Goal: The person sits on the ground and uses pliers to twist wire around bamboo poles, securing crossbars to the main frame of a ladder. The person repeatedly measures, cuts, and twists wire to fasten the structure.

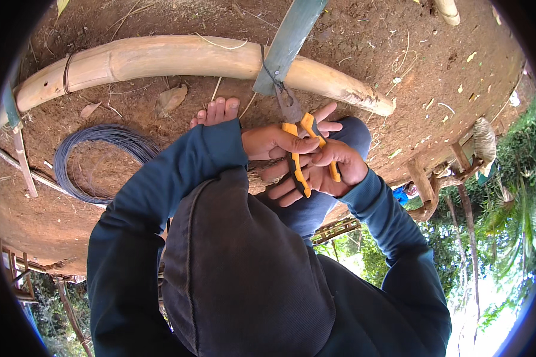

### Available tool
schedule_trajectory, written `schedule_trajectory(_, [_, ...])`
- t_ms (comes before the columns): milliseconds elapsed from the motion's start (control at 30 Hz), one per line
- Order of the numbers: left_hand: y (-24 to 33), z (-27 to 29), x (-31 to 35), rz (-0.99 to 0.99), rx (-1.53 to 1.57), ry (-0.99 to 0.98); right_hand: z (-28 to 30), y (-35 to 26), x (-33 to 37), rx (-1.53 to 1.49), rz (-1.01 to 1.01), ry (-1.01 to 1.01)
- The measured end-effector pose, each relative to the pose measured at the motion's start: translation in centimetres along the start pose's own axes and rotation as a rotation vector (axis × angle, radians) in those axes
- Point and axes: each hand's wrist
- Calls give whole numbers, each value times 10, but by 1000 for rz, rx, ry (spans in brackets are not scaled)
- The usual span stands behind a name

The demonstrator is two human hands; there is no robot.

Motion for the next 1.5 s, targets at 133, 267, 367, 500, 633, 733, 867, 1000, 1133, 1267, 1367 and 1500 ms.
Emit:
schedule_trajectory(133, [7,4,2,49,-166,55,22,20,-10,-123,143,-28])
schedule_trajectory(267, [2,11,3,-10,-217,-8,10,26,-16,-136,104,100])
schedule_trajectory(367, [3,8,3,10,-225,47,1,15,-5,37,71,291])
schedule_trajectory(500, [-7,22,-15,28,-338,67,-24,-23,17,484,-49,633])
schedule_trajectory(633, [-9,17,-21,-33,-565,294,-35,-46,23,1686,154,681])
schedule_trajectory(733, [-14,17,-20,44,-479,419,-48,-57,23,2190,8,820])
schedule_trajectory(867, [-16,21,-11,60,-525,396,-26,-41,20,2214,285,854])
schedule_trajectory(1000, [9,9,22,210,-597,360,9,-20,16,1981,594,617])
schedule_trajectory(1133, [24,-13,63,46,-1117,635,0,-9,16,1839,526,817])
schedule_trajectory(1267, [32,-30,69,-314,-1219,1062,16,27,18,1478,654,840])
schedule_trajectory(1367, [50,-31,44,-526,-1399,1178,15,45,-14,1329,1039,867])
schedule_trajectory(1500, [49,-25,33,-527,-1398,1206,26,32,-39,1344,787,901])
Point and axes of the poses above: each hand's wrist, its own x-axis away from the middle knuckle, its own z-axis out of the back of the hand, y = z × x
